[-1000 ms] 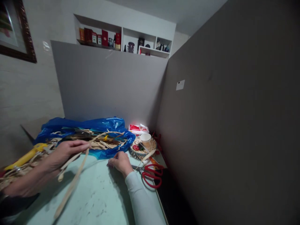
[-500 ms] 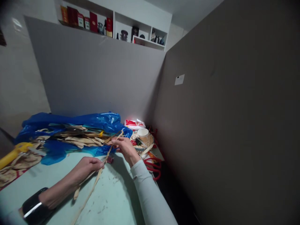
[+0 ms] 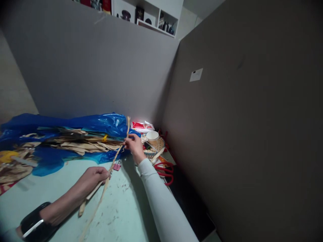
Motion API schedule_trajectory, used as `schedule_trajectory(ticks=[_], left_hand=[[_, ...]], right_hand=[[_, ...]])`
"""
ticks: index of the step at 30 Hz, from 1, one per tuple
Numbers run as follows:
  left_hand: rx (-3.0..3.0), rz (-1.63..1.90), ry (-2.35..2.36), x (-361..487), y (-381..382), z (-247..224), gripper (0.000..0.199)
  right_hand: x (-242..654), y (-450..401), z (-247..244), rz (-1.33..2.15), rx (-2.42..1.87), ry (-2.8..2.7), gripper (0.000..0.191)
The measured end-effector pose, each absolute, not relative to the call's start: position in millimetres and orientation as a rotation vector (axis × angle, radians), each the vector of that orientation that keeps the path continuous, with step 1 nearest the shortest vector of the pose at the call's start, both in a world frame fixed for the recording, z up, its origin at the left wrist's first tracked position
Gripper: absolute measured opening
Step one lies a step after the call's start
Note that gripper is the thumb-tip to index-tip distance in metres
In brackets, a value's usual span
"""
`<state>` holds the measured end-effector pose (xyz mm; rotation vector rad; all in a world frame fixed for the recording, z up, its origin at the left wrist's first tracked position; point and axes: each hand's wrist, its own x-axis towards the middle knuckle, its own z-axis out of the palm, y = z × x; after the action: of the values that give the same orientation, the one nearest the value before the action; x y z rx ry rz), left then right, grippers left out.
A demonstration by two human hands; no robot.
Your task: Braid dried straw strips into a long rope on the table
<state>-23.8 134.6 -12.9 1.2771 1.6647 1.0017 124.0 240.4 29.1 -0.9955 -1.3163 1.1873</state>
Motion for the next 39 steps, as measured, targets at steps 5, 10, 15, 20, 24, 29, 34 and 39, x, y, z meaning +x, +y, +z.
schedule_trajectory(ticks=[5, 10, 15, 20, 24, 29, 34, 39], left_hand=[[1.345, 0.990, 1.620, -27, 138, -18, 0.020], [1.385, 0.995, 1.630, -27, 138, -20, 0.019], [1.424, 0.985, 1.648, -28, 138, -21, 0.020], [1.455, 0.960, 1.666, -27, 138, -19, 0.019], [1.480, 0.934, 1.701, -26, 137, -17, 0.019], [1.525, 0.913, 1.746, -24, 140, -15, 0.019], [1.545, 0.919, 1.734, -23, 140, -14, 0.018], [1.542, 0.922, 1.710, -23, 139, -12, 0.014]], right_hand=[[146, 216, 3, 0.957, -1.199, -1.464, 0.018], [147, 192, -2, 0.955, -1.223, -1.809, 0.006], [132, 195, -2, 0.922, -1.243, -1.928, 0.008], [138, 205, -5, 0.987, -1.293, -1.915, 0.010], [143, 210, -7, 1.161, -1.257, -1.880, 0.010], [143, 209, -6, 1.350, -1.161, -1.830, 0.007], [143, 209, 1, 1.412, -1.091, -1.917, 0.005], [144, 212, 6, 1.358, -1.067, -2.031, 0.013]])
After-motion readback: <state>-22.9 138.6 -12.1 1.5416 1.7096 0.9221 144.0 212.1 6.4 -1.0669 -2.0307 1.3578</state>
